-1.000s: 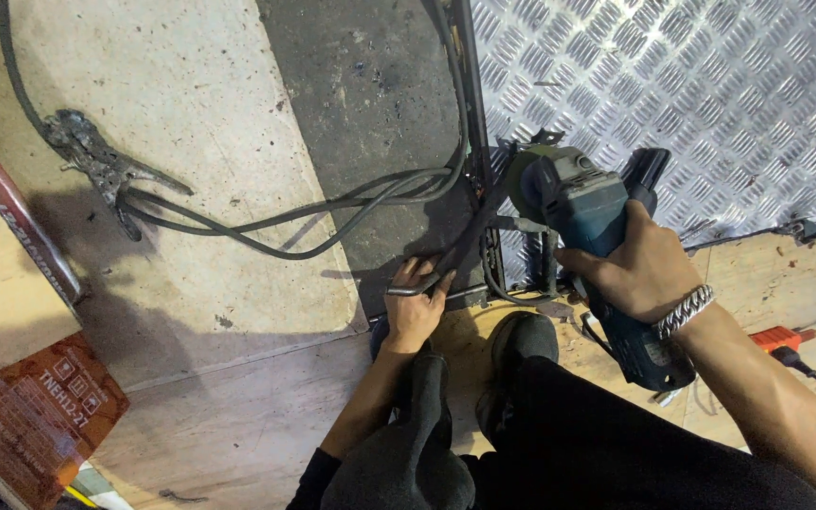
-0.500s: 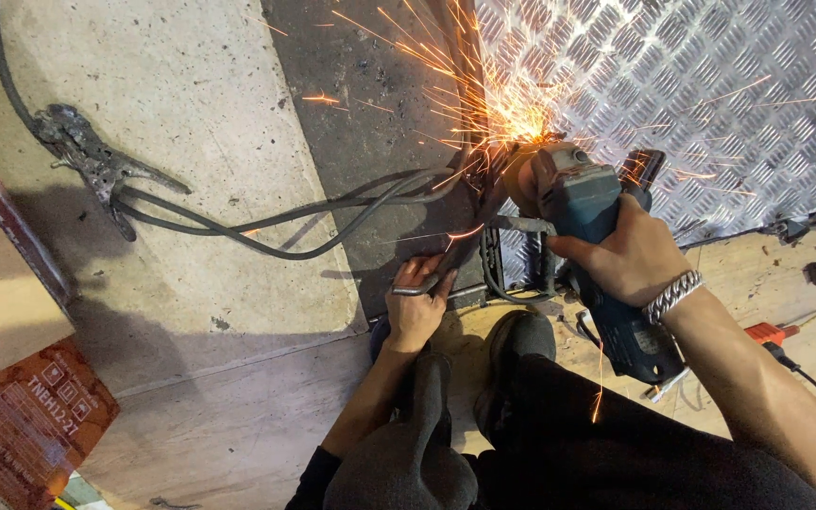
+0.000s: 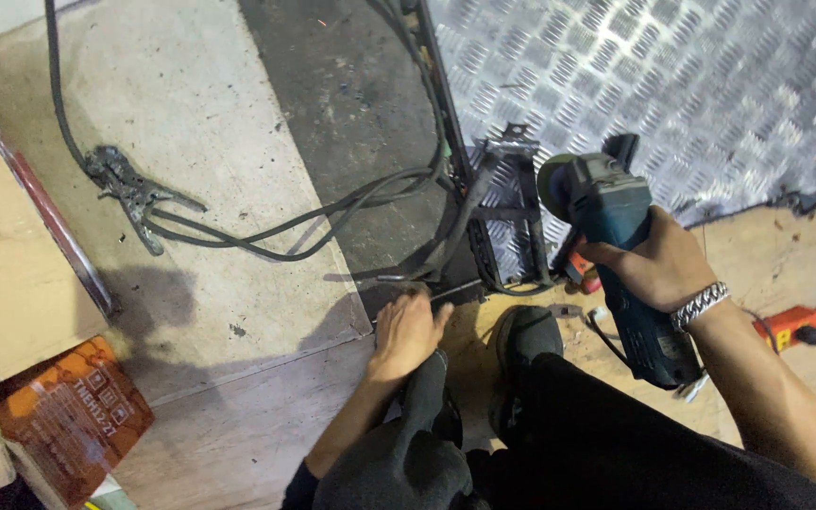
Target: The person welds a metal frame using a welding torch and then cleans the welds with a hammer and an angle grinder. They move the frame to different positions on the floor to access various sections for grinding.
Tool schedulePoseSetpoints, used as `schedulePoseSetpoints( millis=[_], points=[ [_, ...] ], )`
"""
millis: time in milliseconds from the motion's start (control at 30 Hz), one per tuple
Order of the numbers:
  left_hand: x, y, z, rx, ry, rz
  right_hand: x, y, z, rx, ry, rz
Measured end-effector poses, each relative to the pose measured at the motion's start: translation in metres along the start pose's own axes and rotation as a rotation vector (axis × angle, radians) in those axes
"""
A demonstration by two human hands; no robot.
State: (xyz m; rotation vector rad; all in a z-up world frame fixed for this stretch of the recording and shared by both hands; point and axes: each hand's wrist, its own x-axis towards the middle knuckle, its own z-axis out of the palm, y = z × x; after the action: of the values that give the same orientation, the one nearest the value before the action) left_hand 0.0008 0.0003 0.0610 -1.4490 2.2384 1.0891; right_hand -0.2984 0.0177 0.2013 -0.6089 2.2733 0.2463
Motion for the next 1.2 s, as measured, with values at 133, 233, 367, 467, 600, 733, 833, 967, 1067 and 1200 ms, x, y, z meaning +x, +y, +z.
schedulePoseSetpoints(
  millis=[133,233,367,467,600,733,833,967,1067,1200],
  points=[
    [0.033,0.047,-0.054,-0.043,-0.183,0.226,-0.008,0.039,0.012,0.228,0.064,0.024],
    [0.086,0.076,-0.083,0.141,-0.353,0.117,-0.016,0.055,0.022,0.358,0.054,0.019],
    [0.172,0.037,-0.056,-0.028,-0.657,-0.08,-0.029,0.064,0.024,0.437,-0.012,-0.004],
    [0.158,0.035,-0.06,-0.167,-0.643,-0.13,-0.034,0.072,0.028,0.464,-0.039,-0.006],
    [0.142,0.028,-0.041,-0.205,-0.623,-0.097,-0.035,0.092,0.032,0.463,-0.056,0.003],
    [0.096,0.064,-0.077,-0.469,-0.416,0.039,-0.035,0.103,0.025,0.537,-0.064,0.054],
    [0.048,0.068,-0.075,-0.307,-0.305,0.085,-0.043,0.11,0.026,0.639,-0.055,0.088],
    [0.007,0.095,-0.096,-0.412,-0.012,0.319,-0.048,0.115,0.029,0.684,-0.009,0.058],
    [0.001,0.082,-0.089,-0.234,0.077,0.392,-0.05,0.113,0.03,0.755,-0.011,0.059],
    [-0.013,0.07,-0.089,-0.198,-0.052,0.166,-0.056,0.112,0.028,0.721,0.003,-0.001]
  ],
)
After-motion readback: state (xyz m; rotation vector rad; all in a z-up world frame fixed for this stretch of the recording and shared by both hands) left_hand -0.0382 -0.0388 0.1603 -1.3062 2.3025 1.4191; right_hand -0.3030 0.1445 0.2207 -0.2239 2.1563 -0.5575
